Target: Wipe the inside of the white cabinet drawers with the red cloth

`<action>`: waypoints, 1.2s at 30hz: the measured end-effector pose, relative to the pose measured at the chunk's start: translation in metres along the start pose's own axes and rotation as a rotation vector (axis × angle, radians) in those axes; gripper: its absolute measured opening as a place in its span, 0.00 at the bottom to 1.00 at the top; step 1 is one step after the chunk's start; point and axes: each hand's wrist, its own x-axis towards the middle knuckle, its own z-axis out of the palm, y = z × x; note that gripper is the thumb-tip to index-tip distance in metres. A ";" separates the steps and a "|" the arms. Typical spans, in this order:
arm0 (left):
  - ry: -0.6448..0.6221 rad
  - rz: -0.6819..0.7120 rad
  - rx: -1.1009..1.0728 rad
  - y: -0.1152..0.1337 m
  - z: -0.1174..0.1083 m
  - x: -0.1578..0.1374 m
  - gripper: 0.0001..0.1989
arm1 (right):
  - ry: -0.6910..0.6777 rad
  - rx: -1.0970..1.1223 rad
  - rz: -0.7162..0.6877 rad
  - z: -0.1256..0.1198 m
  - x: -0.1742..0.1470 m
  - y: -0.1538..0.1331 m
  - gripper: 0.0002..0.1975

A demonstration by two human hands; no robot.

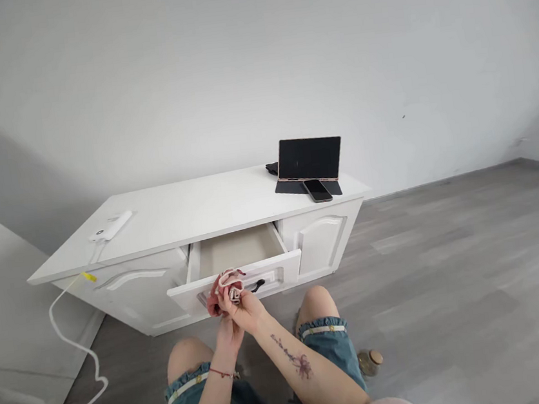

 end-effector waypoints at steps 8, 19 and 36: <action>-0.118 -0.168 -0.088 0.008 0.014 -0.001 0.14 | -0.061 -0.297 -0.256 -0.009 -0.045 -0.060 0.13; -0.015 -0.114 -0.087 -0.001 0.011 0.011 0.10 | -0.022 -0.735 -0.620 -0.046 -0.096 -0.149 0.13; 0.089 -0.140 0.008 0.024 0.063 0.093 0.16 | 0.001 0.117 -0.383 -0.111 -0.130 -0.130 0.12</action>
